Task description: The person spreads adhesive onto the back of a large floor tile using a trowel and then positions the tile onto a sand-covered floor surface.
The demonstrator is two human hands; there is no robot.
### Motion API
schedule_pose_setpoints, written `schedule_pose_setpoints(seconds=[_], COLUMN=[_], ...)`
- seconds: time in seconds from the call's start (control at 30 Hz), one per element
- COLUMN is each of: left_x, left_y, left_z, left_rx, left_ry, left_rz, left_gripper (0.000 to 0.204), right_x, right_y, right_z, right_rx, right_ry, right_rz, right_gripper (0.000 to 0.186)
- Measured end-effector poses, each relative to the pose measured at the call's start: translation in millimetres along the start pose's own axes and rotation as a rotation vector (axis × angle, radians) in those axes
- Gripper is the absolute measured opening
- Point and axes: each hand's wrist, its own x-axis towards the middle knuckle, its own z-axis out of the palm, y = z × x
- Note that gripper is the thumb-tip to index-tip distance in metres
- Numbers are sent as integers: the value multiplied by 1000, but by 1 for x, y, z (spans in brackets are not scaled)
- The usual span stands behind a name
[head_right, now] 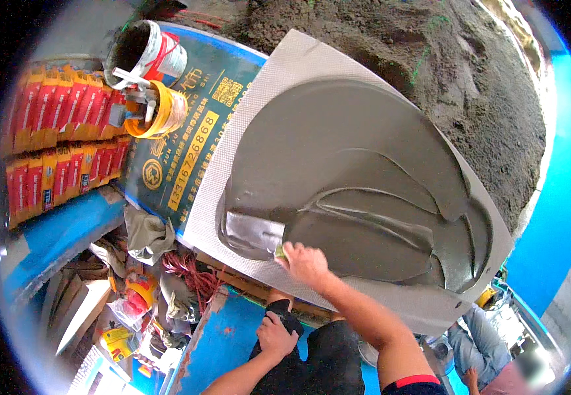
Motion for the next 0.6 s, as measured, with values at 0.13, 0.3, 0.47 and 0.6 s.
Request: schedule_pose_setpoints(seconds=[0.13, 0.3, 0.47, 0.6], left_x=[0, 2, 4, 1], left_y=[-7, -14, -9, -10], left_z=[3, 7, -1, -4], left_rx=[-38, -64, -59, -27], left_ry=[-11, 5, -24, -44], left_rz=[1, 10, 15, -16], left_gripper=[91, 92, 93, 96], right_x=[64, 144, 160, 140], right_y=[25, 71, 107, 88], right_z=[-54, -147, -194, -146], right_rx=[-135, -54, 261, 551], right_ry=[282, 471, 572, 623], right_rz=[14, 294, 603, 606], right_gripper=[46, 43, 50, 55])
